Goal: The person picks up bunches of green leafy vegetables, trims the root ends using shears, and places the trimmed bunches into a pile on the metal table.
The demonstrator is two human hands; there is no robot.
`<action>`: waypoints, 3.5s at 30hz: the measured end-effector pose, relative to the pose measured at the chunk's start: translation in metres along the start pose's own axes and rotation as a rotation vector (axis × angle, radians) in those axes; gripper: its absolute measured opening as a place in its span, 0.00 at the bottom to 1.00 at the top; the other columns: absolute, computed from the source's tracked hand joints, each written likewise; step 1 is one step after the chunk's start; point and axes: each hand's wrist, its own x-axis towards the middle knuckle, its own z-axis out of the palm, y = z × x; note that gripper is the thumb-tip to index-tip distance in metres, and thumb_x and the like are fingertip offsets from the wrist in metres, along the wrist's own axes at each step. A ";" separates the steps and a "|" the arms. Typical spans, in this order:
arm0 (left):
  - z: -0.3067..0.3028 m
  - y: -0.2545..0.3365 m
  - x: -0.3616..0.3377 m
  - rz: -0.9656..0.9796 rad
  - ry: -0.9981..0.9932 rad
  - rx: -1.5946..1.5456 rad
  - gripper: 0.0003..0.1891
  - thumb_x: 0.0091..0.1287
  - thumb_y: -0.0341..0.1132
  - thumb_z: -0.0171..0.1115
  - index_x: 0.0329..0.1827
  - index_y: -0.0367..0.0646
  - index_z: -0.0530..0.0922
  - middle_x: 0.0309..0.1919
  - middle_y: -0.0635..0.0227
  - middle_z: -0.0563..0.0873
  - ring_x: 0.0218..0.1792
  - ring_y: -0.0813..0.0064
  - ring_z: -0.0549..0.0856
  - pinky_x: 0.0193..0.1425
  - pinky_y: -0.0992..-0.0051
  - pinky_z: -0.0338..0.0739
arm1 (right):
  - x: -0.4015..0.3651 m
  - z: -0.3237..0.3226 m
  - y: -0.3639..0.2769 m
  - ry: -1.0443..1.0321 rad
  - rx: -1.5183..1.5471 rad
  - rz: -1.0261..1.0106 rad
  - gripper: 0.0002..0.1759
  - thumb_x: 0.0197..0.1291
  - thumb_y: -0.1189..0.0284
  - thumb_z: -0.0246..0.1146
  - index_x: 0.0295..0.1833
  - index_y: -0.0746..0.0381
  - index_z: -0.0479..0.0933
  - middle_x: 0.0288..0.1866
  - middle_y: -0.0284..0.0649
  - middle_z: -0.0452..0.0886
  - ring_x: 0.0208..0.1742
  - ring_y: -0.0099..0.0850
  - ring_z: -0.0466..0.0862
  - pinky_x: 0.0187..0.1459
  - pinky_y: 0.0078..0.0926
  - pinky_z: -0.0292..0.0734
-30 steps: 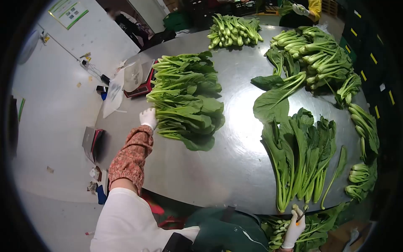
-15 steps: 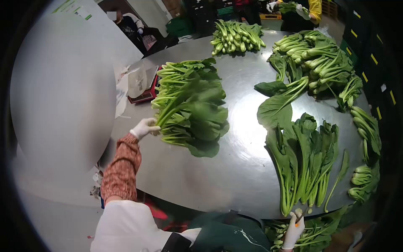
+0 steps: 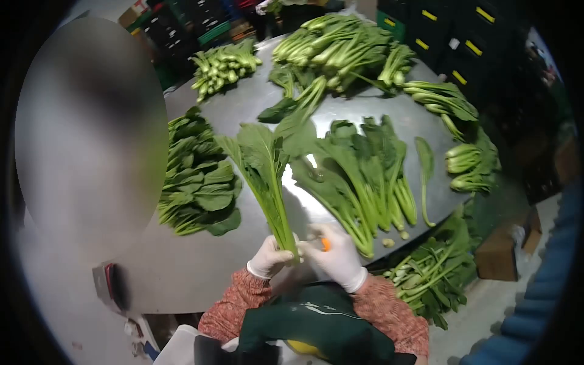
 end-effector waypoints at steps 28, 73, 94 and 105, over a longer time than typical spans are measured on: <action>-0.009 0.005 -0.008 0.056 -0.070 0.279 0.11 0.61 0.30 0.68 0.43 0.40 0.78 0.38 0.67 0.82 0.41 0.74 0.81 0.48 0.72 0.76 | -0.186 -0.166 0.185 0.780 -0.185 0.632 0.11 0.64 0.71 0.61 0.34 0.68 0.74 0.23 0.35 0.75 0.21 0.24 0.73 0.24 0.23 0.67; -0.010 -0.017 0.003 0.045 0.273 0.587 0.23 0.57 0.28 0.71 0.55 0.40 0.74 0.38 0.73 0.81 0.38 0.84 0.80 0.39 0.82 0.75 | -0.028 -0.089 -0.013 0.475 0.470 0.359 0.12 0.66 0.72 0.62 0.48 0.70 0.78 0.26 0.42 0.83 0.16 0.17 0.71 0.21 0.15 0.65; -0.035 0.000 0.016 0.030 0.498 0.254 0.18 0.62 0.26 0.65 0.54 0.36 0.72 0.38 0.67 0.82 0.33 0.80 0.83 0.30 0.83 0.77 | -0.195 -0.245 -0.002 1.359 0.111 0.197 0.13 0.71 0.66 0.57 0.53 0.63 0.74 0.31 0.29 0.75 0.21 0.13 0.60 0.27 0.14 0.62; -0.038 -0.005 0.007 0.180 0.539 0.429 0.13 0.63 0.24 0.63 0.49 0.36 0.72 0.35 0.68 0.81 0.32 0.82 0.82 0.31 0.81 0.78 | -0.186 -0.234 0.065 0.866 -0.320 0.480 0.25 0.68 0.72 0.59 0.68 0.69 0.65 0.30 0.31 0.77 0.33 0.16 0.72 0.40 0.13 0.67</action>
